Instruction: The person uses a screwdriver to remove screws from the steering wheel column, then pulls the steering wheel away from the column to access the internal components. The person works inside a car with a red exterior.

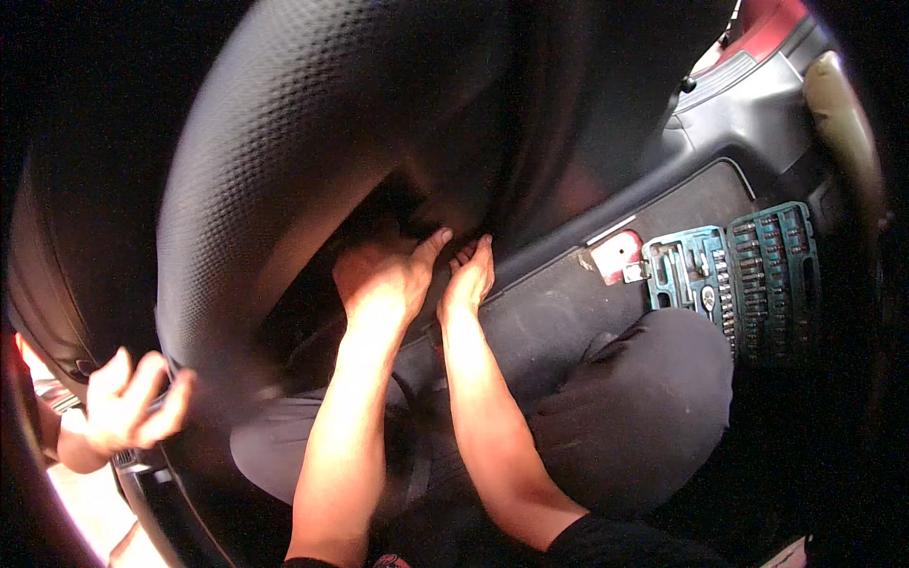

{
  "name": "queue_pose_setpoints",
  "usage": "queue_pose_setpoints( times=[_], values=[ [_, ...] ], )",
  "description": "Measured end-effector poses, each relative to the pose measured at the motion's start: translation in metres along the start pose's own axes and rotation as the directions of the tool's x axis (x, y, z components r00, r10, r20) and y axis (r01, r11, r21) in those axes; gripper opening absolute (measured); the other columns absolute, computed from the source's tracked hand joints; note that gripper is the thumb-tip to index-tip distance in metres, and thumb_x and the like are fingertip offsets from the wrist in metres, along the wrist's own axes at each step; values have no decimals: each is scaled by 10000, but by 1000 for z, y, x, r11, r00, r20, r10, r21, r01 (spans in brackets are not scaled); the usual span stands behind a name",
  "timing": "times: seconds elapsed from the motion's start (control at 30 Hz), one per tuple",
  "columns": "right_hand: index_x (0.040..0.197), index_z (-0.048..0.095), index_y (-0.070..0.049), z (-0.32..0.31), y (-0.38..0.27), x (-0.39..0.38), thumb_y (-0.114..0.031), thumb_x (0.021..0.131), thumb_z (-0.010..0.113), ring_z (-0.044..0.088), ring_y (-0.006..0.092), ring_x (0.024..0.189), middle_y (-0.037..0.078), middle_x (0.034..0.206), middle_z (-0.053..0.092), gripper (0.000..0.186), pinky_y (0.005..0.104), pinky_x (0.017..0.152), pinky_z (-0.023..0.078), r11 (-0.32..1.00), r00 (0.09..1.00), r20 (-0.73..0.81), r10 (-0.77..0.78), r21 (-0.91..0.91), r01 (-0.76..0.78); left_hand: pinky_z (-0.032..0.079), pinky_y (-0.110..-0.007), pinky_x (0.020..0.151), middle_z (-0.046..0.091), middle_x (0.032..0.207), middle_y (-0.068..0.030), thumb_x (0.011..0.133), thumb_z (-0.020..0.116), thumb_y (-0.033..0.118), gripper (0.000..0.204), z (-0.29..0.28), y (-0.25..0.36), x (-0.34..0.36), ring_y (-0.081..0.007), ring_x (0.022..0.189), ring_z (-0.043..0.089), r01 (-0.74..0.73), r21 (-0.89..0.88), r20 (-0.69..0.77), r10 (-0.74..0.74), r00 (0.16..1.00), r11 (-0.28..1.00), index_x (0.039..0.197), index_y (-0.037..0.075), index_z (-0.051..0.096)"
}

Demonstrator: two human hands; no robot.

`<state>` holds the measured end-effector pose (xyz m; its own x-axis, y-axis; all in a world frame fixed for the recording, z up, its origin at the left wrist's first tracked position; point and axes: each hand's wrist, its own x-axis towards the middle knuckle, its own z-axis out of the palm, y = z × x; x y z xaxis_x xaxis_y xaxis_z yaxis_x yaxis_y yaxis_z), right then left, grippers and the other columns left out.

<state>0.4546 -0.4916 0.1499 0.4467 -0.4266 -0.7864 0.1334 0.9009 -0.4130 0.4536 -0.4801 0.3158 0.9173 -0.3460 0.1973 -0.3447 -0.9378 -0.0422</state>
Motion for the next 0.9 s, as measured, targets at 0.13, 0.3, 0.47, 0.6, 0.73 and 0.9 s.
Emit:
queue_pose_setpoints(
  times=[0.13,0.3,0.47,0.6,0.73,0.9],
  values=[
    [1203,591,35,6,6,-5,-464,1012,483,546,225,982,108,1090,600,545,365,917,422,993,1000,-12,5,117,-4,526,-428,564,710,707,-119,861,629,604,526,10,-15,-1,-326,614,684,-87,166,64,77,995,982,737,106,745],
    [1348,529,40,1,1,-11,-482,1008,475,514,259,1212,168,1353,557,625,375,1059,363,999,997,79,-23,51,19,454,-428,446,640,560,-66,854,636,609,456,21,-22,-3,-296,468,606,-258,308,-61,290,955,916,682,204,754],
    [1446,412,63,-1,-12,-2,-514,986,514,446,338,1336,218,1450,463,745,444,1140,312,978,992,92,91,181,-107,533,-460,646,697,767,-162,861,688,483,394,8,-12,-14,-372,675,659,-39,81,-32,42,999,996,839,94,751],
    [1444,412,64,-7,-8,3,-478,976,561,438,345,1351,222,1462,455,732,453,1148,314,967,984,115,138,200,-159,450,-472,998,591,1229,-278,783,759,233,527,18,-26,-57,-440,1128,573,176,-371,-316,-302,900,912,1202,-41,597],
    [1404,406,69,-14,-3,4,-509,985,524,384,361,1386,215,1422,456,724,469,1178,262,986,980,188,58,141,-85,290,-526,1159,506,1358,-295,774,744,237,713,76,-112,-124,-464,1297,452,454,-141,16,-457,889,880,1369,-46,471],
    [1405,418,49,-12,-4,0,-475,999,513,382,340,1383,199,1426,447,670,465,1179,259,989,981,189,51,126,-76,408,-426,1086,626,1268,-249,779,727,593,783,88,-150,-73,-330,1229,584,359,-76,295,-323,899,930,1238,-35,634]
  ],
)
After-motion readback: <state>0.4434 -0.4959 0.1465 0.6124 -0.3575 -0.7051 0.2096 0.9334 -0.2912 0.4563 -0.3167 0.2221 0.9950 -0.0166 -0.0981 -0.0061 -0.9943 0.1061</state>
